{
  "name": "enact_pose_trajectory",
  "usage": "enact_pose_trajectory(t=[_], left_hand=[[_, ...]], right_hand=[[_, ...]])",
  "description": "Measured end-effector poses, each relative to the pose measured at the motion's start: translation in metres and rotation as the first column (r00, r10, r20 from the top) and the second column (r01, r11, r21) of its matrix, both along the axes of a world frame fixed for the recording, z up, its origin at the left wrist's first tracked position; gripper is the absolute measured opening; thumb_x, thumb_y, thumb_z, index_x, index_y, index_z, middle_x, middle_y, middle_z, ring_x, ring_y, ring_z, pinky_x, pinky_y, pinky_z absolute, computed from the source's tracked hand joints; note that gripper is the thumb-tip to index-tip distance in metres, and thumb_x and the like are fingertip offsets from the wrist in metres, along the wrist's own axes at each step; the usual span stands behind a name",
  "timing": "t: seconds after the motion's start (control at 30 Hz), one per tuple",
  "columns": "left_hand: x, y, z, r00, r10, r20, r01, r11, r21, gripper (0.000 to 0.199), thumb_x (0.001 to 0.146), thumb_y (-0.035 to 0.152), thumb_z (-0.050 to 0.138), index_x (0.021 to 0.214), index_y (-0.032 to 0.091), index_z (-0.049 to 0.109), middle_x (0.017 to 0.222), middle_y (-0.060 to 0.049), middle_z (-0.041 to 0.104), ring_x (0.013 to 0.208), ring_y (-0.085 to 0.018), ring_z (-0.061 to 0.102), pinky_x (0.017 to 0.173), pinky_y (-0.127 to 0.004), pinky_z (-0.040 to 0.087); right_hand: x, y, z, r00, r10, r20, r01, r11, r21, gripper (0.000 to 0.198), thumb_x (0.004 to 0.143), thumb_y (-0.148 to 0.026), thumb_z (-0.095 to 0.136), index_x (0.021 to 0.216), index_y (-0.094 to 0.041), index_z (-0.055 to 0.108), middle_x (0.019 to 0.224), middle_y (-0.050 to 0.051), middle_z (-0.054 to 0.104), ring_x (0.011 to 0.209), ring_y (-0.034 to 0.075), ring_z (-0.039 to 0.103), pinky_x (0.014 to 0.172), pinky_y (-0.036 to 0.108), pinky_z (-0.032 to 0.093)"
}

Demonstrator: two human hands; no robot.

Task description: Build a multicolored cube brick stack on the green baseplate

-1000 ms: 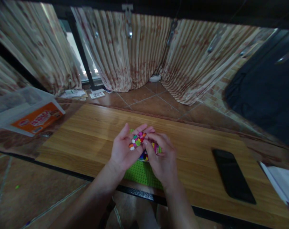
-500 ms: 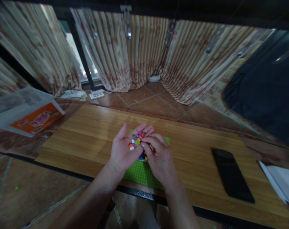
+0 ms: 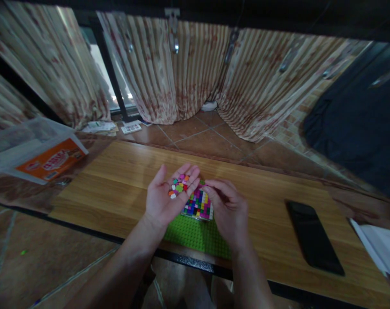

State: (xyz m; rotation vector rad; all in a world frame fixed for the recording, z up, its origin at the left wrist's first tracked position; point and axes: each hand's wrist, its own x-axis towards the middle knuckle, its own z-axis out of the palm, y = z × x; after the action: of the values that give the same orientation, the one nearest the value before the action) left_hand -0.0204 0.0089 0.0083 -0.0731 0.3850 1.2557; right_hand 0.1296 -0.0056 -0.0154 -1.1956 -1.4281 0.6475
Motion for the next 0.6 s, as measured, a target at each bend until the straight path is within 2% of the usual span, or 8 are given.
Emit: enact_pose_trajectory(t=[0.23,0.33,0.6], left_hand=[[-0.002,0.001,-0.001,1.000,0.026,-0.012,-0.026,0.999,-0.021,0.047,0.091,0.046,0.046,0.112,0.007,0.064,0.108,-0.019,0.069,0.110,-0.027,0.063,0.095,-0.038,0.050],[-0.002,0.001,-0.002,1.000,0.026,-0.015,-0.026,0.999,-0.025,0.047,0.091,0.045,0.047,0.111,0.007,0.064,0.106,-0.018,0.069,0.110,-0.027,0.063,0.095,-0.038,0.050],[-0.002,0.001,-0.001,0.999,0.031,-0.022,-0.031,0.999,-0.015,0.046,0.091,0.045,0.046,0.104,0.006,0.066,0.099,-0.017,0.069,0.104,-0.025,0.065,0.096,-0.037,0.049]], right_hand=[[0.019,0.005,-0.001,0.998,-0.051,0.040,0.052,0.999,-0.014,0.015,0.081,-0.035,0.067,0.089,-0.023,0.072,0.092,0.004,0.071,0.085,0.020,0.066,0.077,0.037,0.055],[0.025,0.006,-0.001,0.986,-0.062,0.154,0.060,0.998,0.016,0.016,0.083,-0.036,0.065,0.089,-0.023,0.071,0.089,0.004,0.070,0.084,0.020,0.066,0.076,0.037,0.055],[0.027,0.006,-0.002,0.892,0.014,0.452,-0.044,0.997,0.057,0.015,0.088,-0.031,0.058,0.088,-0.024,0.071,0.097,0.005,0.066,0.090,0.020,0.064,0.082,0.038,0.052]])
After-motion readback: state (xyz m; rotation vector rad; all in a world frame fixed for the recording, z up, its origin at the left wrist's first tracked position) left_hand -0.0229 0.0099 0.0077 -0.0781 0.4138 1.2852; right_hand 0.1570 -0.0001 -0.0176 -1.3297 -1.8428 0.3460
